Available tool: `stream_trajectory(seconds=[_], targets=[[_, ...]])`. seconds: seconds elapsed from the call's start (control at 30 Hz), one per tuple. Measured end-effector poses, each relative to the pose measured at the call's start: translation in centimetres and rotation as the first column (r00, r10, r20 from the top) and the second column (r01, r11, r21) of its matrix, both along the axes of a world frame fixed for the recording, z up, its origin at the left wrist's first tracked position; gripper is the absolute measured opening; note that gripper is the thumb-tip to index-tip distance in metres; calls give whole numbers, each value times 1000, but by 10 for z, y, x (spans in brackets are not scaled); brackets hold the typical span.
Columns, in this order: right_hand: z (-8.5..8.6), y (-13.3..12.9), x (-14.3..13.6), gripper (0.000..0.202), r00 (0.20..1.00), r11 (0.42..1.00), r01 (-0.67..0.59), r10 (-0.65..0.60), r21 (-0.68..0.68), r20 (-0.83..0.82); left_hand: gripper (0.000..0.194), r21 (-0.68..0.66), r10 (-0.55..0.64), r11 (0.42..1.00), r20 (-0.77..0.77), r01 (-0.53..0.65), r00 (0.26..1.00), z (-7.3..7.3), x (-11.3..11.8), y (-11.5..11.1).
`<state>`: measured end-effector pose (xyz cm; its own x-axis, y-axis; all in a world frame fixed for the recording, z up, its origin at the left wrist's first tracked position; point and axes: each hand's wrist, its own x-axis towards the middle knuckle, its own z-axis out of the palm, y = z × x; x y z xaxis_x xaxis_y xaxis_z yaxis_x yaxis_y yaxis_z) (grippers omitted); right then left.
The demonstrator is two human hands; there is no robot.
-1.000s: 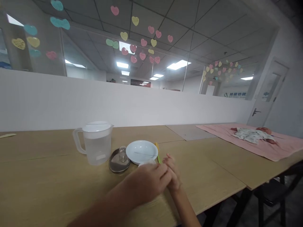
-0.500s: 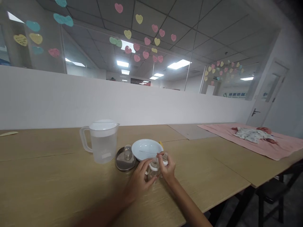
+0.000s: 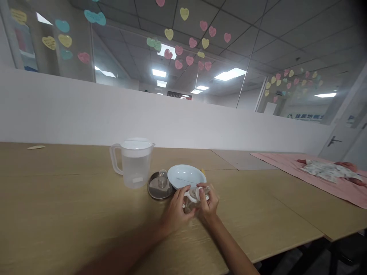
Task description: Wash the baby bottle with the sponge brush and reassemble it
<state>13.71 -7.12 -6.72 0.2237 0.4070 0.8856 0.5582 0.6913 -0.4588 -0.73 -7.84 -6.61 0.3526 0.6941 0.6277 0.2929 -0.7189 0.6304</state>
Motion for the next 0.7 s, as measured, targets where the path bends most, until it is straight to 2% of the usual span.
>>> stream_trajectory(seconds=[0.13, 0.37, 0.57, 0.7], targets=[[1, -1, 0, 19, 1000, 1000, -11, 10, 21, 11, 62, 13, 10, 1000, -24, -10, 1000, -1, 1, 1], [2, -1, 7, 24, 973, 996, -63, 47, 64, 227, 62, 76, 88, 994, -84, -82, 993, -6, 4, 2], [-3, 5, 4, 38, 993, 999, 12, -7, -37, 115, 60, 164, 87, 985, -154, -61, 984, -1, 4, 4], [-2, 7, 2, 30, 995, 999, 22, -18, -35, 102, 60, 163, 77, 985, -173, -49, 982, -1, 4, 5]])
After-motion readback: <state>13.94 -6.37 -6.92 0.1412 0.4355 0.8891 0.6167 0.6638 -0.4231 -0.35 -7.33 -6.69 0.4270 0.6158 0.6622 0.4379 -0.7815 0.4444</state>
